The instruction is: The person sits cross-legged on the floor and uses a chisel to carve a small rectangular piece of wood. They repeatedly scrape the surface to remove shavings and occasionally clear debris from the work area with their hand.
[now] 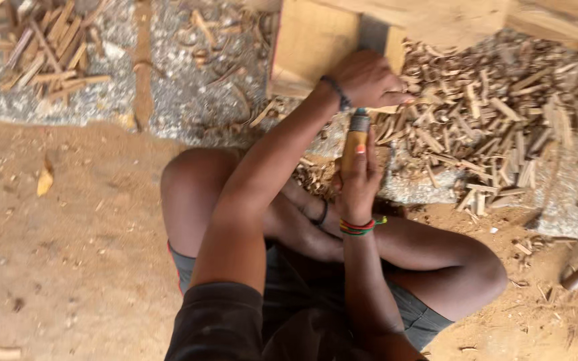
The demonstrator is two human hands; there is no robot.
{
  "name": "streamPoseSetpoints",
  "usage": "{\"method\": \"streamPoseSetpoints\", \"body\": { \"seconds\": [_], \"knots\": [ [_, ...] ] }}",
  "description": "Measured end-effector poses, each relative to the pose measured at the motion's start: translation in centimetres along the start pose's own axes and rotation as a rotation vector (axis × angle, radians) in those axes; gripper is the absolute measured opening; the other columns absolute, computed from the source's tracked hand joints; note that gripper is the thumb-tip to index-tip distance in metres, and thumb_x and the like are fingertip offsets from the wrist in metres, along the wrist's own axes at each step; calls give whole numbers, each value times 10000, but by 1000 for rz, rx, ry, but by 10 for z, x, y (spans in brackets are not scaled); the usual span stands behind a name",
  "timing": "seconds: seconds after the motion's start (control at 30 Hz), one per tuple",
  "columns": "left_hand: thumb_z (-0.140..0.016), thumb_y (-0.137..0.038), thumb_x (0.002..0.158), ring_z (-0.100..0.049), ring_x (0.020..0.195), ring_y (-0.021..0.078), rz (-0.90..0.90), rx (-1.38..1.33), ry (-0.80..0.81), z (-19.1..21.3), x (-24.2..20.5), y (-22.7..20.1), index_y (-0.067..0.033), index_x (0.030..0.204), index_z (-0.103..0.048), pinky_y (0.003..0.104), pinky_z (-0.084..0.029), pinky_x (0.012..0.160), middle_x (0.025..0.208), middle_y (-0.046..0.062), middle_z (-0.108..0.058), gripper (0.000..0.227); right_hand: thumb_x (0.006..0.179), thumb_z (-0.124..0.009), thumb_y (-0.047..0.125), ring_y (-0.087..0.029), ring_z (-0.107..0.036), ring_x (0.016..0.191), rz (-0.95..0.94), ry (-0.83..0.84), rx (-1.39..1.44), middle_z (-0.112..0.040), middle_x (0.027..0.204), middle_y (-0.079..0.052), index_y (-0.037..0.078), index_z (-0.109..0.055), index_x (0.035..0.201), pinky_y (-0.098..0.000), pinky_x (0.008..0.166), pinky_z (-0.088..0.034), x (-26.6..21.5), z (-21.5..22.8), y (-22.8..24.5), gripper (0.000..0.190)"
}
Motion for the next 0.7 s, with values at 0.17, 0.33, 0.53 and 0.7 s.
{"method": "streamPoseSetpoints", "body": {
  "seconds": [0.17,0.33,0.53,0.7],
  "knots": [
    [-572,-559,1091,-544,465,138,-102,68,-86,-4,0,-15,-169,695,-720,348,-530,565,527,26,-585,575,1115,-467,321,-53,-490,559,42,52,43,-604,829,-57,106,-353,1639,-207,432,-385,-6,18,14,578],
    [-590,-518,1087,-513,427,109,-216,44,-143,-18,19,-58,-190,636,-680,329,-508,527,492,-15,-586,564,1104,-428,348,-33,-457,485,57,58,-15,-596,777,-58,96,-326,1629,-180,395,-385,-35,51,42,591],
    [-606,-497,1049,-458,389,55,-242,-34,-146,-49,-13,-89,-189,693,-692,279,-438,407,498,-47,-554,479,1101,-420,286,-51,-543,610,-91,20,95,-663,934,-40,57,-304,1634,-198,419,-389,-62,76,30,591],
    [-612,-440,1075,-428,375,69,-189,-83,-34,-60,-15,-88,-184,667,-672,290,-416,398,470,-48,-518,485,1104,-447,305,-42,-444,481,-9,61,-12,-614,766,-64,48,-332,1621,-192,416,-386,-65,80,20,588]
  ]
}}
Point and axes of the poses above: each hand's wrist, its own x-axis towards the middle knuckle, its own z-axis out of the back of the hand, y = z × x, the point moved 5 cm from there along x, towards the middle knuckle
